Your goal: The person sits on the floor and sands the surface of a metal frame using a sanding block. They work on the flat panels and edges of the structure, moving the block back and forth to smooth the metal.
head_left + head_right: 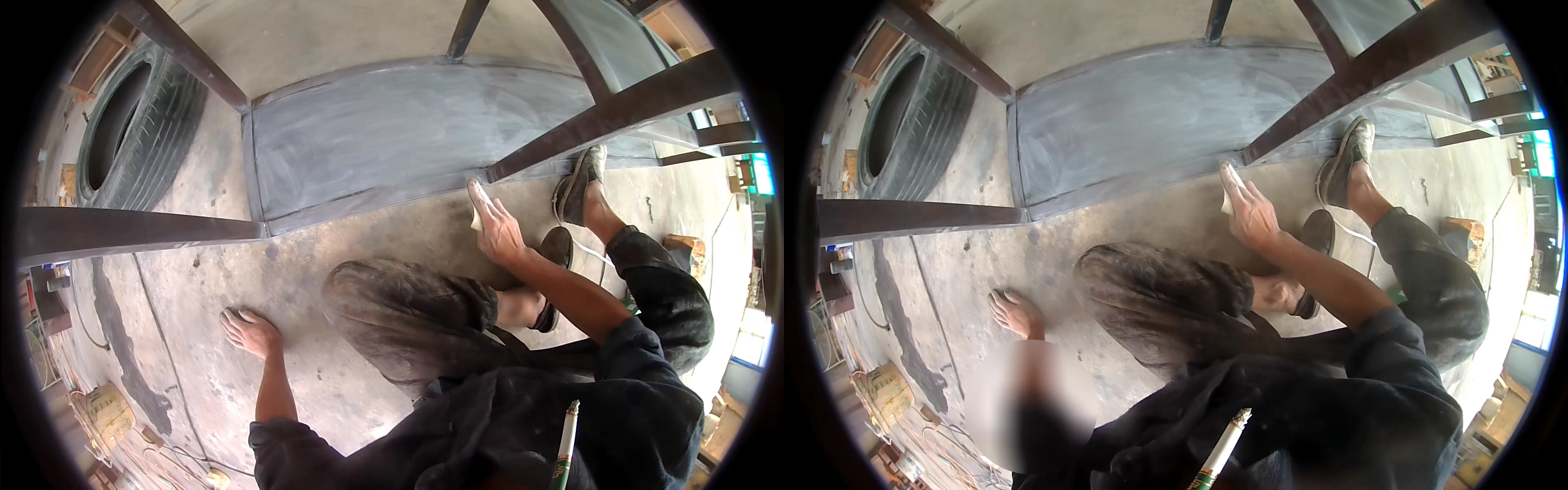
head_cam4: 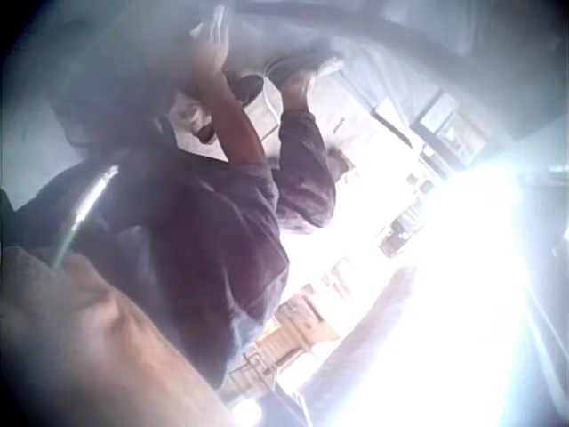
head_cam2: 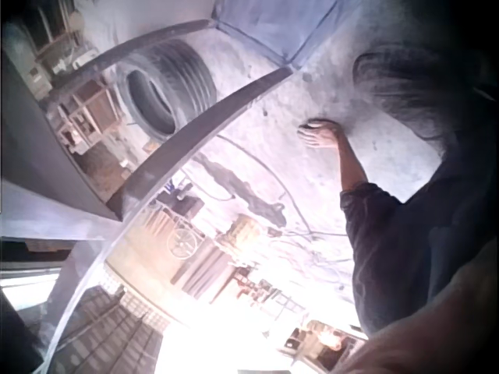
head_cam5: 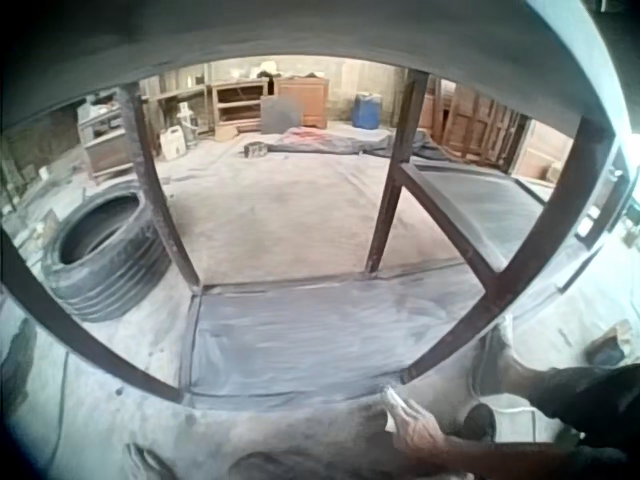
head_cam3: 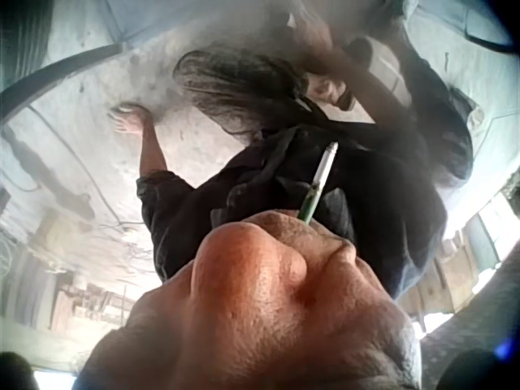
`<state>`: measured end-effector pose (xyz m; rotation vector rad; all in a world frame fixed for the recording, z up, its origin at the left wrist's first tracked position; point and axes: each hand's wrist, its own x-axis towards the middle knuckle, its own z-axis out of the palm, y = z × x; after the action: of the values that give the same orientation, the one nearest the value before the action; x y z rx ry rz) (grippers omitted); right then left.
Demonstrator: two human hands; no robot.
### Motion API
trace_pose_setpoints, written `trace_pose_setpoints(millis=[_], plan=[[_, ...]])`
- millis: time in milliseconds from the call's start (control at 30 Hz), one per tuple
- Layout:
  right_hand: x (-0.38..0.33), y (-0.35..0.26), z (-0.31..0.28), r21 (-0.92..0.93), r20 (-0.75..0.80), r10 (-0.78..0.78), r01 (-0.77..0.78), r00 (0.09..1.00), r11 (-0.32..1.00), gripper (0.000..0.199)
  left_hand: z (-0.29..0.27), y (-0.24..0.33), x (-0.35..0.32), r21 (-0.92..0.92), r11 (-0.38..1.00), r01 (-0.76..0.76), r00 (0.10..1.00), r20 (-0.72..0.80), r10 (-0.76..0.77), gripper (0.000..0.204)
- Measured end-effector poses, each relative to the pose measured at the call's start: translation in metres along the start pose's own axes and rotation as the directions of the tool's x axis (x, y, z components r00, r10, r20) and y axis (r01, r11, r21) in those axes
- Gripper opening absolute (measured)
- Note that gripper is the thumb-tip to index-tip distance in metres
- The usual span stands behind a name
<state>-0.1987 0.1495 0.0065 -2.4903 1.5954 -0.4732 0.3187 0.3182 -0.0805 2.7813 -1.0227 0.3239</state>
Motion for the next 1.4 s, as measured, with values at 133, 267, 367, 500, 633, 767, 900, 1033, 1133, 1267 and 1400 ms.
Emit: trace_pose_setpoints(millis=[133,267,367,500,633,767,900,1033,1133,1267,1400], plan=[[0.0,0.017,0.019,-0.036,-0.017,0.178,-0.178,0.984,0.983,0.084,-0.004,0.003,0.004,-0.017,0.999,0.034,0.999,0.028,-0.033,0.053],[0.011,-0.035,0.05,-0.021,-0.051,0.099,-0.1,0.994,0.995,0.082,-0.004,0.007,-0.002,-0.025,0.999,0.036,0.999,0.035,-0.035,0.054],[0.006,-0.008,0.032,-0.006,0.076,0.094,-0.094,0.993,0.996,0.085,-0.005,0.007,-0.003,-0.044,0.998,0.042,0.998,0.038,-0.041,0.054],[0.001,-0.012,0.027,-0.013,0.018,0.169,-0.169,0.986,0.986,0.07,0.001,-0.004,-0.001,0.003,0.999,0.044,0.998,0.037,-0.044,0.055],[0.036,-0.077,0.023,0.157,0.107,-0.192,0.174,0.976,0.972,0.066,0.004,-0.001,-0.001,-0.018,1.0,0.02,1.0,0.018,-0.019,0.055],[0.044,-0.019,0.0,-0.055,0.159,-0.212,0.224,0.964,0.973,0.069,-0.003,0.0,-0.003,-0.015,0.998,0.056,0.998,0.031,-0.056,0.054],[0.037,0.002,0.027,0.015,0.091,-0.273,0.273,0.958,0.962,0.065,0.005,0.005,0.002,-0.037,0.999,0.014,0.999,-0.047,-0.016,0.051],[0.07,-0.057,0.035,-0.016,0.189,-0.416,0.426,0.89,0.905,0.068,-0.004,0.013,-0.002,-0.044,0.999,0.009,1.0,-0.013,-0.009,0.054],[0.062,-0.019,-0.007,0.046,0.281,-0.433,0.439,0.857,0.897,0.072,-0.005,0.001,-0.007,-0.015,0.999,0.04,0.999,0.01,-0.04,0.054],[0.052,-0.006,0.016,0.059,0.109,-0.429,0.425,0.897,0.903,0.079,-0.007,0.011,-0.002,-0.04,0.997,0.069,0.998,0.016,-0.068,0.054],[0.102,-0.097,0.067,0.082,0.2,-0.537,0.532,0.82,0.843,0.08,-0.002,0.016,0.0,-0.076,0.997,0.023,1.0,-0.01,-0.023,0.054]])
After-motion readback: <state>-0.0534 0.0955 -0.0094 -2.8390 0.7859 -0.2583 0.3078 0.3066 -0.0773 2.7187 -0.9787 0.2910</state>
